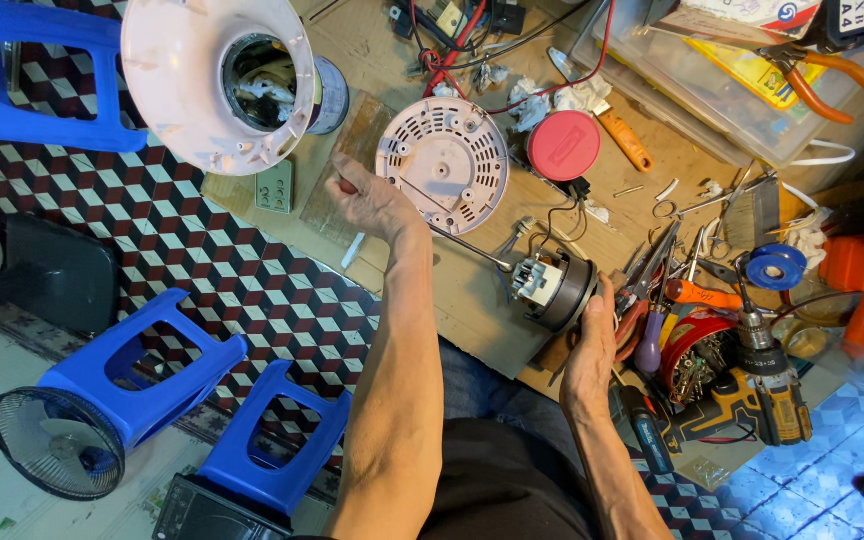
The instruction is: The person uses a screwdriver to adjust components inside a small electrical motor. They then apply liquid from a bottle to the motor's interior and continue to manipulate the motor with their hands and the screwdriver.
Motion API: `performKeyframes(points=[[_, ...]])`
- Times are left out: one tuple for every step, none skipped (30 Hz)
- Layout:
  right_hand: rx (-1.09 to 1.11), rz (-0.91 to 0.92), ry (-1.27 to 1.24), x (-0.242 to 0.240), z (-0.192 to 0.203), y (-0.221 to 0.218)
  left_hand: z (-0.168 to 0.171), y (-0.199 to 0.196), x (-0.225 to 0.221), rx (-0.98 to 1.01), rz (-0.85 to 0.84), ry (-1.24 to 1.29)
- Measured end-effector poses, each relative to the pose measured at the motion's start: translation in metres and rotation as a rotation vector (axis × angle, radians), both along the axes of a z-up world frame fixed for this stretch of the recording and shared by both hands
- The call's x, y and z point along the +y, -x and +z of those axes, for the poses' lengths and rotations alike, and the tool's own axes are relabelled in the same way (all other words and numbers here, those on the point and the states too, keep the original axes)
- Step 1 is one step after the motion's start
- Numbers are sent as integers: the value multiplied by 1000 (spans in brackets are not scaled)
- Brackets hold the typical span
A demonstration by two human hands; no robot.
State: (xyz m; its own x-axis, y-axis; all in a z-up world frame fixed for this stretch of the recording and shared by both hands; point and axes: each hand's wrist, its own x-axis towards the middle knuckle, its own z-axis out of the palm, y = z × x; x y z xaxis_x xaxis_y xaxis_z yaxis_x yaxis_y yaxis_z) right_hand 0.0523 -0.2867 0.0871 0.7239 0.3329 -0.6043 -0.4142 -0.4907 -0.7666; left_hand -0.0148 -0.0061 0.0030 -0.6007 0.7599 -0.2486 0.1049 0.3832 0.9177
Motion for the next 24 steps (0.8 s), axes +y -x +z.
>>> performKeyframes(points=[[-15,1,-12,2,-2,0,1,0,2,-13,16,-9],[-28,1,-19,2,-3,0,2,1,0,-26,30,-13],[-42,0,-26,2,-3,1,3,2,-1,-38,44,-17],[-42,5,-17,1,-4,1,5,3,-2,-35,44,50],[-42,9,-8,1,-4,1,7,5,-2,-32,44,117],[-42,15,0,2,-4,1,10,5,-2,-30,46,183],[-36,8,13,3,-3,1,12,5,-1,11,24,210],[-26,3,28,3,-2,2,15,5,-2,53,4,239],[-17,-2,42,2,0,2,18,6,-2,96,-17,268],[-31,13,49,3,1,2,21,6,-1,102,-22,271],[-46,27,55,4,2,2,23,6,0,108,-28,274],[-61,41,63,5,4,1,24,6,0,112,-35,279],[-79,59,74,6,3,-1,24,5,-1,126,-48,295],[-96,78,85,6,2,-4,22,5,-2,141,-61,311],[-113,97,96,6,1,-5,21,5,-5,155,-74,328],[-115,75,74,7,0,-7,18,4,-6,149,-92,279],[-116,53,52,9,-3,-8,16,4,-8,143,-110,231],[-114,32,31,9,-4,-8,13,6,-11,141,-126,186],[-117,35,45,8,-4,-9,9,8,-14,78,-104,149],[-117,37,54,8,-4,-8,6,10,-15,17,-82,106],[-118,40,62,9,-5,-7,4,14,-15,-43,-60,63],[-113,33,46,9,-5,-7,2,17,-18,-65,-25,56],[-108,25,30,9,-5,-7,0,22,-20,-88,11,50],[-103,17,11,10,-5,-7,-1,28,-23,-110,44,41]])
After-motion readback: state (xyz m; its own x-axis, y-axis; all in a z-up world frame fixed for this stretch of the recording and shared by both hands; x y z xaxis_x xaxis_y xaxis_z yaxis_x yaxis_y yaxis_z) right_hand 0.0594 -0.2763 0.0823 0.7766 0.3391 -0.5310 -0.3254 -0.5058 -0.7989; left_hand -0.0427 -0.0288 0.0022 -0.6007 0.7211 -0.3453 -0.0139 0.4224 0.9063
